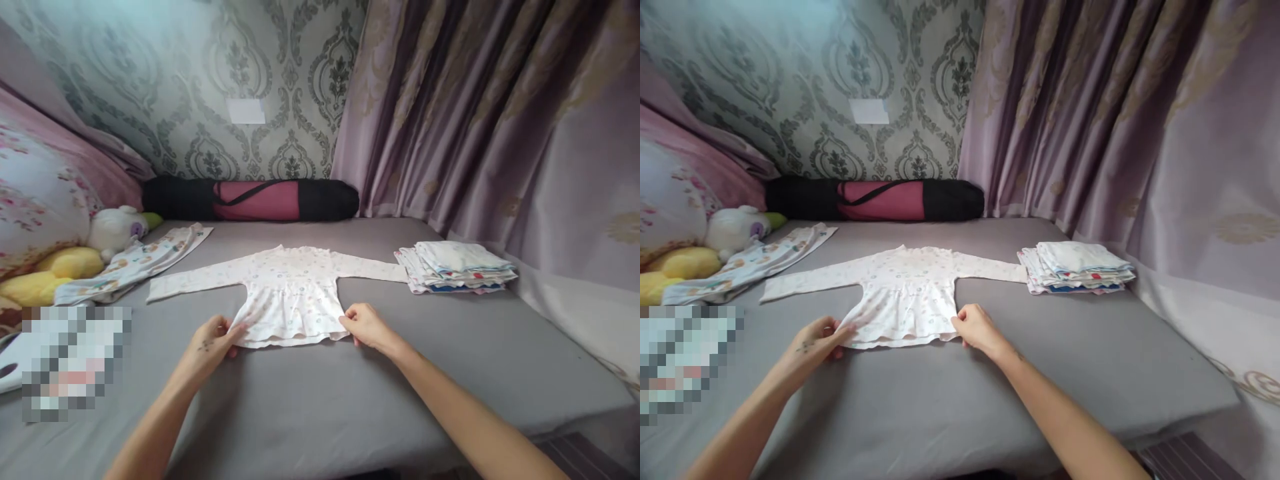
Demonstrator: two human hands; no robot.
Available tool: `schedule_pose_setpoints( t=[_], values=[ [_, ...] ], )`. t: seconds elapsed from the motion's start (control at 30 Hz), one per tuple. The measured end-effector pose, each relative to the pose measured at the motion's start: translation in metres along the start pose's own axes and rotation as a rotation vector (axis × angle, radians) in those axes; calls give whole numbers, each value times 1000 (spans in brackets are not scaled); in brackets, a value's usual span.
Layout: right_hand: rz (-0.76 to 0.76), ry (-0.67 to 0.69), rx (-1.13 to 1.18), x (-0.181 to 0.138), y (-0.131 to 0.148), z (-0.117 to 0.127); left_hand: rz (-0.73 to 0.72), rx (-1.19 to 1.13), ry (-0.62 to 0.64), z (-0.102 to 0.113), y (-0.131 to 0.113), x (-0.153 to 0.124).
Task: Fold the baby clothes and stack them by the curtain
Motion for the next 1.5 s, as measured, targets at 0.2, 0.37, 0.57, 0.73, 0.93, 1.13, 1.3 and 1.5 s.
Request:
schedule_pose_setpoints(
  t=[0.2,0.37,0.57,0.73,0.93,1.13,1.3,1.5],
  values=[
    [10,29,18,-1,-7,13,-39,45,-18,13,10,-2],
    [140,-76,-481,-12,2,12,-210,406,-74,11,16,-2],
    [133,-8,-642,-12,1,6,-232,558,66,17,31,5],
    [136,6,-647,-16,-2,4,-233,668,135,26,27,1],
    [214,126,-541,-13,2,31,-410,944,16,13,-30,-1],
    [155,-166,-567,44,9,70,-639,828,293,-83,-118,25],
    [199,-223,-707,85,7,65,-638,859,190,-142,-124,43],
    [322,-184,-859,97,3,61,-669,687,65,-153,-105,41]
  ],
)
Point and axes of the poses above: each hand's wrist, its own x-axis towards the middle knuckle, its own z-axis out of the back of the hand, y = z × x, the point moved 2 cm from there along x, towards the middle knuckle, and after that the axes turned 14 degrees about y, right-handed, at the moved point
